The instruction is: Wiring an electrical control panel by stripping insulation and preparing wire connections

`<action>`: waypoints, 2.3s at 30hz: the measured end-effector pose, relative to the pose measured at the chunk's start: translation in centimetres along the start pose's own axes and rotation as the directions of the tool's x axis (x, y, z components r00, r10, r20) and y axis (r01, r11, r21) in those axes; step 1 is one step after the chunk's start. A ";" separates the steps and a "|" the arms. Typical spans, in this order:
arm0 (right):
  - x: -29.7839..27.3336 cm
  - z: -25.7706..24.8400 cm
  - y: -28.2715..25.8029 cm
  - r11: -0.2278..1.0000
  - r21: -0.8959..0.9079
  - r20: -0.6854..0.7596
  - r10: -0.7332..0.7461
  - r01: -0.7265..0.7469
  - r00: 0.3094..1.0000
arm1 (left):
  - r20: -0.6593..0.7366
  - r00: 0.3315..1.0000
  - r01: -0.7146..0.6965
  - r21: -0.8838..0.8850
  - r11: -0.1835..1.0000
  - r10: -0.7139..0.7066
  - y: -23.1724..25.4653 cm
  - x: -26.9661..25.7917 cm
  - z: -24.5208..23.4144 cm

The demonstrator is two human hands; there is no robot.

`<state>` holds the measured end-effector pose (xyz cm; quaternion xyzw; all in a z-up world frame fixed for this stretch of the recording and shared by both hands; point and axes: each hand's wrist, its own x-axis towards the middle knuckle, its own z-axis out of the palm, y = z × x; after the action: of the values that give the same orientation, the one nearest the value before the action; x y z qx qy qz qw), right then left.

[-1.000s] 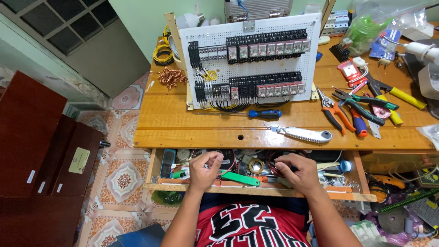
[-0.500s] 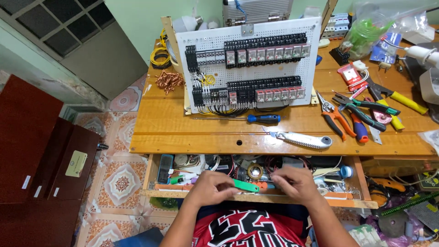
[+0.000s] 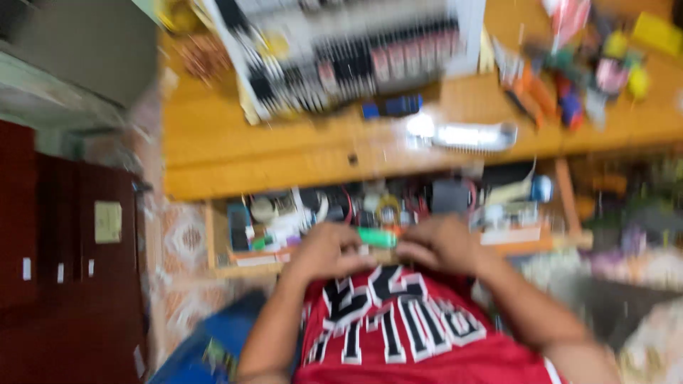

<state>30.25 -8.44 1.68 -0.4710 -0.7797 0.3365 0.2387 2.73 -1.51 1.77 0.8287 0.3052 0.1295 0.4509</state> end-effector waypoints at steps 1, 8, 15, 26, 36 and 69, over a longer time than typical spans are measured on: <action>0.3 0.0 0.6 0.997 -0.018 -0.038 -0.073 0.073 0.997 | -0.045 0.998 -0.047 0.014 0.999 0.048 -0.9 0.2 0.5; -0.8 -2.6 1.4 0.988 0.097 -0.060 -0.114 0.119 0.992 | -0.389 0.915 -0.045 0.158 0.986 0.104 -4.2 -3.8 -3.1; 3.5 -3.3 -0.1 0.974 -0.196 0.064 -0.107 0.117 0.992 | -0.124 0.962 0.271 0.329 0.905 -0.243 -2.5 -5.3 -5.6; 7.7 -2.9 -7.6 0.788 -0.175 -0.030 -0.604 0.591 0.797 | -0.162 0.968 -0.155 0.220 0.963 0.193 4.1 -5.6 -6.6; 3.9 -7.1 -6.1 0.902 -0.239 -0.197 -0.407 0.359 0.892 | -0.527 0.652 -0.281 0.499 0.820 0.545 9.2 -6.8 -10.3; -22.2 -20.8 19.5 0.857 -0.187 -0.548 0.315 -0.481 0.775 | -0.636 0.613 -0.123 0.509 0.852 0.468 1.0 -4.7 -18.3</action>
<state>65.62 -15.68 -0.47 -0.7295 -0.6151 0.1167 0.2755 -9.51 7.41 13.08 0.8181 0.3366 0.4608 0.0712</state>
